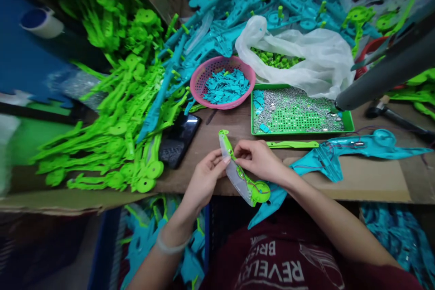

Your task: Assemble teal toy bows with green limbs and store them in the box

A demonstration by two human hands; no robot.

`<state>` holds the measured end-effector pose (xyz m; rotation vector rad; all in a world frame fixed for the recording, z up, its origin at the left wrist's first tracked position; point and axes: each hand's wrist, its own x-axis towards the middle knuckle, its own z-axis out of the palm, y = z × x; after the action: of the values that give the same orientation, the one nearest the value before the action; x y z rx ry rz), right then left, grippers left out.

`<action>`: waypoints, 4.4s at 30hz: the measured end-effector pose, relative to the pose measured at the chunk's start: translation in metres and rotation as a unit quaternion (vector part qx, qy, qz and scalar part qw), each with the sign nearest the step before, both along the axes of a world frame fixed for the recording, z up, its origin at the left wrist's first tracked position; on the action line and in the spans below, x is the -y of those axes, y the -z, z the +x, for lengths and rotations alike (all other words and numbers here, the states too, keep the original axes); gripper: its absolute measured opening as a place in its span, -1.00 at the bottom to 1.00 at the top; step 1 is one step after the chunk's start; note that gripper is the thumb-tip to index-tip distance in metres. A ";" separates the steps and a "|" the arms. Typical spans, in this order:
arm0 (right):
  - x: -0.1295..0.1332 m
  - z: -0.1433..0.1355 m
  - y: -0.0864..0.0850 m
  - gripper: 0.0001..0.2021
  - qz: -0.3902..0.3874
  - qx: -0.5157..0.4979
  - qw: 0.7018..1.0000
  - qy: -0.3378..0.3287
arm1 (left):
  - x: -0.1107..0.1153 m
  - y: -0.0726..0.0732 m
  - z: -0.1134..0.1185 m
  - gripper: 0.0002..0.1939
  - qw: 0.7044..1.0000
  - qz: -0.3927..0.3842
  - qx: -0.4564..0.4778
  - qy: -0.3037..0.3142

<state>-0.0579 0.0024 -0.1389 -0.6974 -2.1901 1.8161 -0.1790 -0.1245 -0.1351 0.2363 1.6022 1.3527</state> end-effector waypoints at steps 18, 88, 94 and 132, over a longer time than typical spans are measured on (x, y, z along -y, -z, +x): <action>-0.010 0.048 -0.036 -0.90 0.385 0.172 0.907 -0.010 | -0.042 0.014 -0.041 -0.62 0.994 0.029 -0.098 -0.025; 0.033 0.100 -0.025 -0.65 0.516 0.045 0.821 -0.239 | -0.033 0.015 -0.039 -0.81 0.984 0.171 -0.056 -0.007; 0.033 0.099 -0.020 -0.65 0.511 0.028 0.825 -0.238 | -0.037 0.013 -0.047 -0.83 0.976 0.161 0.108 0.100; 0.044 0.093 0.000 -0.79 0.511 -0.086 0.842 -0.150 | -0.043 0.010 -0.002 -0.79 0.983 0.043 0.033 -0.176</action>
<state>0.0349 -0.0415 -0.1385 0.0551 -2.7309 0.4965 -0.1810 -0.0817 -0.1455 -0.0450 1.5815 1.6838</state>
